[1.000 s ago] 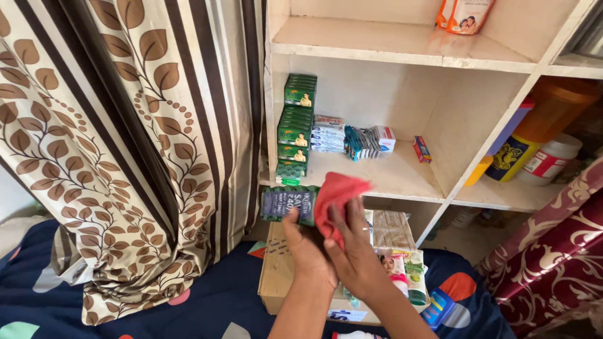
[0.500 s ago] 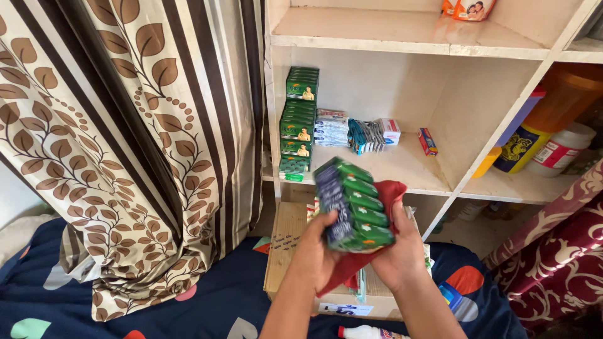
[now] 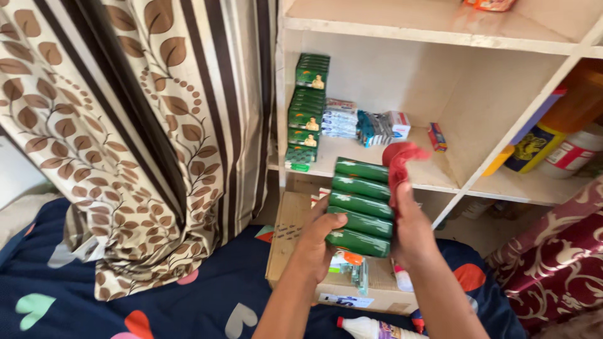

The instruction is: The person wipes a shelf with a red cloth and then wipes and places multiple packaged items onto the shelf. They handle orange pouches, green boxes, and white boxes, arranging them in neat stacks.

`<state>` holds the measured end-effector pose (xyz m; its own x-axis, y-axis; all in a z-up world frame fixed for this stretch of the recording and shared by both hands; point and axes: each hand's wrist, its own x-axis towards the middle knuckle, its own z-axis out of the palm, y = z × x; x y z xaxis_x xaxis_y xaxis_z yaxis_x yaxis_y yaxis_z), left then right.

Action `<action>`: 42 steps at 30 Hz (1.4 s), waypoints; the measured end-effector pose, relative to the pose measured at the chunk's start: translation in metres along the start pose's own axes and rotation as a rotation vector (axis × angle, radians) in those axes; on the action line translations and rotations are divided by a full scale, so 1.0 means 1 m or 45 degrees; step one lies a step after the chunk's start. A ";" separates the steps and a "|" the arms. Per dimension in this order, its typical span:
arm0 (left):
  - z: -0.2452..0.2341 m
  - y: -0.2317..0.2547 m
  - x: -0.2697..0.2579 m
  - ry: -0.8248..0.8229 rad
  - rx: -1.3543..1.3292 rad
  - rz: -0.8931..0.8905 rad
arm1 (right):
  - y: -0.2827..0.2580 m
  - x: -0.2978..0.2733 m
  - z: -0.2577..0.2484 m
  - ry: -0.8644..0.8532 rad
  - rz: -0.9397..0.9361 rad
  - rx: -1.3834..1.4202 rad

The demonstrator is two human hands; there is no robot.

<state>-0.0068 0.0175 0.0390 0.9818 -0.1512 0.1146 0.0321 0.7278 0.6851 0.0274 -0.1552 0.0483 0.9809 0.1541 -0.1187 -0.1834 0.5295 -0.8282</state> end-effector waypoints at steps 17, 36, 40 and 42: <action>-0.010 -0.004 0.003 -0.143 -0.068 0.006 | -0.019 -0.023 0.035 -0.284 -0.673 -0.252; 0.010 0.019 0.010 0.576 -0.628 -0.209 | 0.008 0.005 -0.032 0.254 -0.319 -0.417; 0.004 0.017 0.012 0.562 -0.496 -0.239 | 0.005 0.001 -0.029 0.196 -0.850 -1.551; -0.001 0.015 0.017 0.598 -0.400 -0.250 | -0.004 -0.004 -0.021 0.087 -0.671 -1.689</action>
<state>0.0104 0.0267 0.0504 0.9272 -0.0428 -0.3721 0.2045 0.8901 0.4073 0.0255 -0.1752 0.0409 0.9224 0.1279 0.3645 0.3549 -0.6532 -0.6689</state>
